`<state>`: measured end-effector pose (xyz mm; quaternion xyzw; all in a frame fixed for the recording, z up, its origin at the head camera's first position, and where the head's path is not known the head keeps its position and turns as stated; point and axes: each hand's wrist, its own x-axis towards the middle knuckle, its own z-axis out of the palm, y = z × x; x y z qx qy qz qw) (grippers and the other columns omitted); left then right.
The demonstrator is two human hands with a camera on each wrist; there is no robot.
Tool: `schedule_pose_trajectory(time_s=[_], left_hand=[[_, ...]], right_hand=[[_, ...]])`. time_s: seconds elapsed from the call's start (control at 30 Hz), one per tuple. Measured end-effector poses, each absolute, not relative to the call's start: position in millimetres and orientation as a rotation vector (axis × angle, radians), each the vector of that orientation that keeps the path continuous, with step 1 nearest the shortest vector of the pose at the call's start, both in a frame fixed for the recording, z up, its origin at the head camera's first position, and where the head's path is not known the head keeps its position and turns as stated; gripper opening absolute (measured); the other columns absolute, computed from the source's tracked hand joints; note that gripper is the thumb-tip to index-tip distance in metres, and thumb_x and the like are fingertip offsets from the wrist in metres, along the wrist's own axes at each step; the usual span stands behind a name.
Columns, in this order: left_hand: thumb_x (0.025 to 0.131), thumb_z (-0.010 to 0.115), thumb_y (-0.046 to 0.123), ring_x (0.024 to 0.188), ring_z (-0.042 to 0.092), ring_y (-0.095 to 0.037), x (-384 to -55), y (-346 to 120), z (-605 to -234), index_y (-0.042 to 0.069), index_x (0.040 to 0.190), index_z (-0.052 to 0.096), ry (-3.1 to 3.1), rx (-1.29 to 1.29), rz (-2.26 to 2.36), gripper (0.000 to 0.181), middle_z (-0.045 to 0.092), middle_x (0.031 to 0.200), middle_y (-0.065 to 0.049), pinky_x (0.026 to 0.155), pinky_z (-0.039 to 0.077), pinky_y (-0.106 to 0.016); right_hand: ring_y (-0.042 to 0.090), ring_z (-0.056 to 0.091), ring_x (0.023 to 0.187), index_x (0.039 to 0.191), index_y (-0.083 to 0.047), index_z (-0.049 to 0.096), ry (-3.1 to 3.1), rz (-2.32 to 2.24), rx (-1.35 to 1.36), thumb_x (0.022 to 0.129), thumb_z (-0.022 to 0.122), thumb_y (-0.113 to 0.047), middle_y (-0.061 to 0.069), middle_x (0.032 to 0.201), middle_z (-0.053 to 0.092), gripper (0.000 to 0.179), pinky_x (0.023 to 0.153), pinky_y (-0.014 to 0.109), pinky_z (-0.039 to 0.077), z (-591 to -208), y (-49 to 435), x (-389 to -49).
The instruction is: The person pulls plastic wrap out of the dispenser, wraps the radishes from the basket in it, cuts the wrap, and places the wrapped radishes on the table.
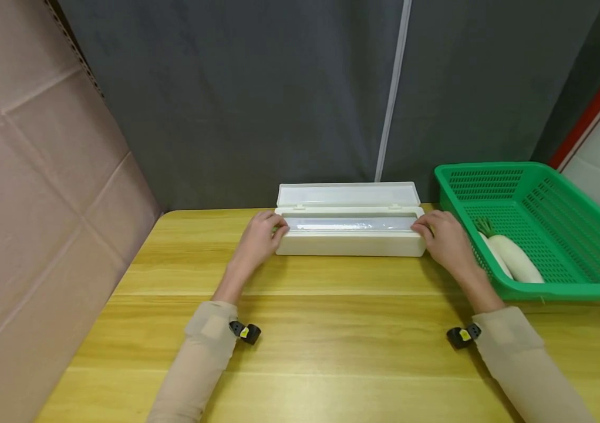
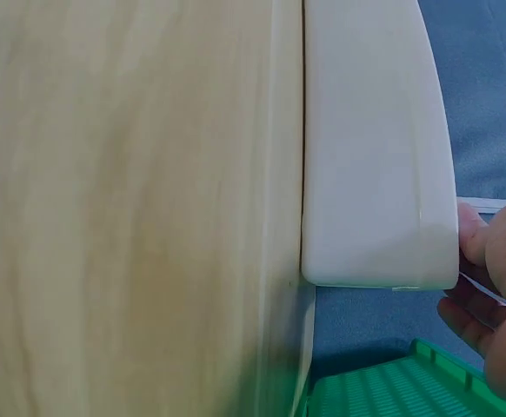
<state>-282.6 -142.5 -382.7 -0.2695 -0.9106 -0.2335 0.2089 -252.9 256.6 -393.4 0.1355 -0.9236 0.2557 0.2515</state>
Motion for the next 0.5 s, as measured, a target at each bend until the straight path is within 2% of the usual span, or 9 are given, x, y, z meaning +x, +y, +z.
schedule_pose_trajectory(time_s=[0.17, 0.5], left_hand=[[0.096, 0.071, 0.011, 0.097, 0.060, -0.030, -282.9, -140.3, -379.2, 0.002, 0.094, 0.072, -2.572, -0.736, -0.602, 0.009, 0.064, 0.093, -0.009, 0.093, 0.049, -0.042], [0.093, 0.075, 0.022, 0.094, 0.057, -0.026, -283.7, -139.4, -373.8, 0.004, 0.094, 0.072, -2.657, -0.702, -0.617, 0.018, 0.065, 0.093, -0.007, 0.086, 0.049, -0.039]], right_hand=[[0.041, 0.056, 0.093, 0.094, 0.007, 0.069, -2.493, 0.681, 0.346, 0.097, 0.066, -0.003, 0.024, 0.095, 0.065, 0.011, 0.082, 0.056, 0.047, -394.9, 254.5, -254.2], [0.043, 0.055, 0.088, 0.094, 0.009, 0.065, -2.444, 0.666, 0.326, 0.099, 0.065, -0.007, 0.025, 0.091, 0.063, 0.017, 0.079, 0.056, 0.047, -394.2, 251.7, -257.8]])
